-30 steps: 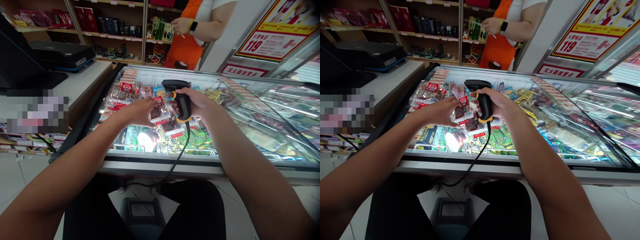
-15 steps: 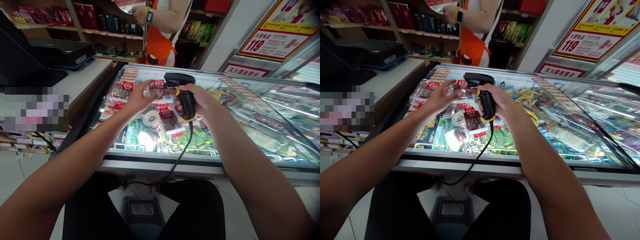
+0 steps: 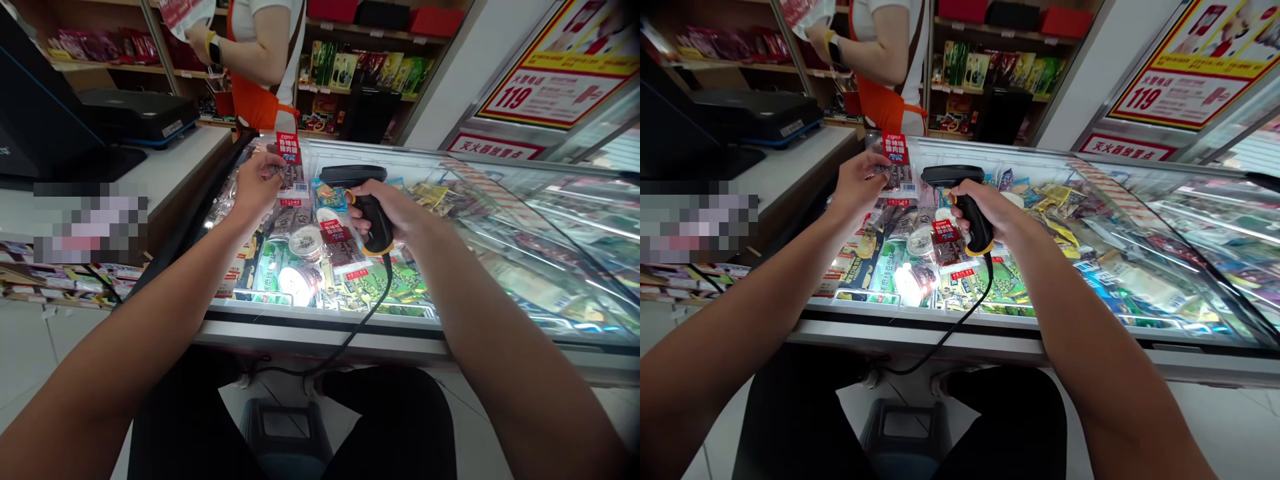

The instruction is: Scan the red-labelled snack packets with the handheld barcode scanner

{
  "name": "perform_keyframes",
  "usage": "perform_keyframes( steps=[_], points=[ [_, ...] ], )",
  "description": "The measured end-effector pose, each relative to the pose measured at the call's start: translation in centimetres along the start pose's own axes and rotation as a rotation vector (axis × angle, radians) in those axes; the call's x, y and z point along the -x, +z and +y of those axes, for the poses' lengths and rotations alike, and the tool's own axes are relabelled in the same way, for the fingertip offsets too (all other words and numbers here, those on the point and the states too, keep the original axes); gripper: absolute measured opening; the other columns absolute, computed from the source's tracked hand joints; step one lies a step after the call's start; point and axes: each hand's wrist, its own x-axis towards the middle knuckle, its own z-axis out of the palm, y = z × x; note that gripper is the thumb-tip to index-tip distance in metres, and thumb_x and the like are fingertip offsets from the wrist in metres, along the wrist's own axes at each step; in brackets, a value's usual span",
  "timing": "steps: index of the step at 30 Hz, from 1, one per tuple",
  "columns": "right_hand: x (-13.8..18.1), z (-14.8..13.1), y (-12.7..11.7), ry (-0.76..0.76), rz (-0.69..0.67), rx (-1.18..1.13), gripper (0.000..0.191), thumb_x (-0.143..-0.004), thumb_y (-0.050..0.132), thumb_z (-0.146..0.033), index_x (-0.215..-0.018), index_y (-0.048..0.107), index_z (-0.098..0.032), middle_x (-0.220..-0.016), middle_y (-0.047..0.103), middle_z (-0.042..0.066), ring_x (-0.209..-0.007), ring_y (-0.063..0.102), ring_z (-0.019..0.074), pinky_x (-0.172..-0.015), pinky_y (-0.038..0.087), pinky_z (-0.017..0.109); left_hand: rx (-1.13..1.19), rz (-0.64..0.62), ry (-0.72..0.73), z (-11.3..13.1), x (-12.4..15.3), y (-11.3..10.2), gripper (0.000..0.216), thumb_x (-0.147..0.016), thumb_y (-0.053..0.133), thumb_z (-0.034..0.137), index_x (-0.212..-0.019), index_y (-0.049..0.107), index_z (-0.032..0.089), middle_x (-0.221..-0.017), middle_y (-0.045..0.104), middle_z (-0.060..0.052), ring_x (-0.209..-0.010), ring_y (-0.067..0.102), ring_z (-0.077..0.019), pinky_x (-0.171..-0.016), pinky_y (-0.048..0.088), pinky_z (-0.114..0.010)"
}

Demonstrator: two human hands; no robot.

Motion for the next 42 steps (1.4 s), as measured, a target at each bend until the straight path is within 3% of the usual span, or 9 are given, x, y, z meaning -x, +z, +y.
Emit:
perform_keyframes(
  steps=[8,13,16,21,25,31,34,37,42],
  points=[
    [0.3,-0.2,0.6,-0.002,0.012,0.051,0.02,-0.08,0.067,-0.029,-0.079,0.048,-0.022,-0.062,0.047,0.0,-0.048,0.04,0.0109,-0.042,0.036,0.026,-0.052,-0.008,0.024,-0.3,0.1,0.2,0.02,-0.079,0.058,0.006,-0.09,0.07,0.018,-0.097,0.074,-0.004,-0.09,0.067,-0.016,-0.075,0.052,-0.027],
    [0.2,-0.4,-0.4,-0.029,0.144,0.209,0.018,-0.081,0.069,-0.035,-0.085,0.057,-0.022,-0.063,0.054,0.003,-0.05,0.049,0.0154,-0.046,0.043,0.032,-0.332,-0.051,0.072,0.0,-1.1,-1.9,0.026,-0.077,0.059,0.004,-0.095,0.071,0.02,-0.095,0.072,-0.004,-0.09,0.065,-0.0192,-0.087,0.052,-0.034],
    [-0.1,-0.4,-1.2,0.002,0.233,0.387,0.018,-0.083,0.069,-0.038,-0.088,0.065,-0.021,-0.067,0.061,0.008,-0.053,0.055,0.0187,-0.046,0.045,0.033,-0.581,-0.157,-0.023,0.5,-1.6,-3.7,0.023,-0.074,0.064,0.004,-0.089,0.069,0.021,-0.086,0.067,-0.004,-0.087,0.063,-0.023,-0.086,0.051,-0.039],
    [-0.4,-0.1,-1.9,0.116,0.213,0.554,0.023,-0.079,0.075,-0.039,-0.092,0.067,-0.022,-0.07,0.067,0.01,-0.057,0.063,0.0229,-0.044,0.05,0.034,-0.919,-0.228,0.052,1.5,-0.2,-5.1,0.017,-0.086,0.067,0.028,-0.101,0.069,0.02,-0.109,0.063,-0.012,-0.119,0.051,-0.0336,-0.096,0.045,-0.053],
    [-0.3,0.1,-1.7,0.15,0.223,0.635,0.028,-0.078,0.076,-0.041,-0.097,0.067,-0.022,-0.071,0.069,0.009,-0.058,0.065,0.0235,-0.044,0.051,0.033,-1.099,-0.288,0.182,3.3,1.9,-3.5,0.032,-0.097,0.053,0.041,-0.115,0.069,0.02,-0.133,0.058,-0.015,-0.135,0.04,-0.0392,-0.104,0.039,-0.059],
    [-0.5,0.0,-2.1,0.177,0.335,0.685,0.02,-0.079,0.073,-0.036,-0.091,0.066,-0.02,-0.07,0.069,0.011,-0.058,0.066,0.0244,-0.044,0.052,0.034,-1.093,-0.866,0.327,5.3,6.3,0.5,0.072,-0.095,0.04,0.068,-0.143,0.054,0.016,-0.155,0.048,-0.017,-0.149,0.033,-0.0426,-0.123,0.021,-0.063],
    [-0.6,-0.1,-2.7,0.17,0.313,0.726,0.016,-0.079,0.072,-0.035,-0.082,0.066,-0.02,-0.065,0.068,0.011,-0.055,0.065,0.0253,-0.041,0.049,0.035,-0.903,-1.076,0.468,5.4,8.4,1.5,0.08,-0.091,0.045,0.074,-0.151,0.046,0.022,-0.155,0.047,-0.017,-0.145,0.04,-0.0383,-0.12,0.031,-0.056],
    [-0.6,0.0,-3.4,0.117,0.322,0.707,0.015,-0.076,0.074,-0.033,-0.082,0.065,-0.022,-0.057,0.062,0.008,-0.051,0.061,0.0251,-0.039,0.044,0.034,-0.829,-1.107,0.579,5.3,9.3,1.7,0.07,-0.093,0.055,0.061,-0.149,0.048,0.021,-0.149,0.05,-0.017,-0.138,0.047,-0.0358,-0.115,0.038,-0.05],
    [-1.0,0.1,-3.7,0.024,0.404,0.61,0.024,-0.075,0.078,-0.031,-0.093,0.064,-0.022,-0.055,0.055,0.005,-0.05,0.059,0.0234,-0.039,0.043,0.034,-1.016,-0.92,0.571,4.5,8.6,1.7,0.047,-0.101,0.049,0.034,-0.145,0.054,0.016,-0.142,0.056,-0.019,-0.127,0.057,-0.0344,-0.102,0.05,-0.048]
  ],
)
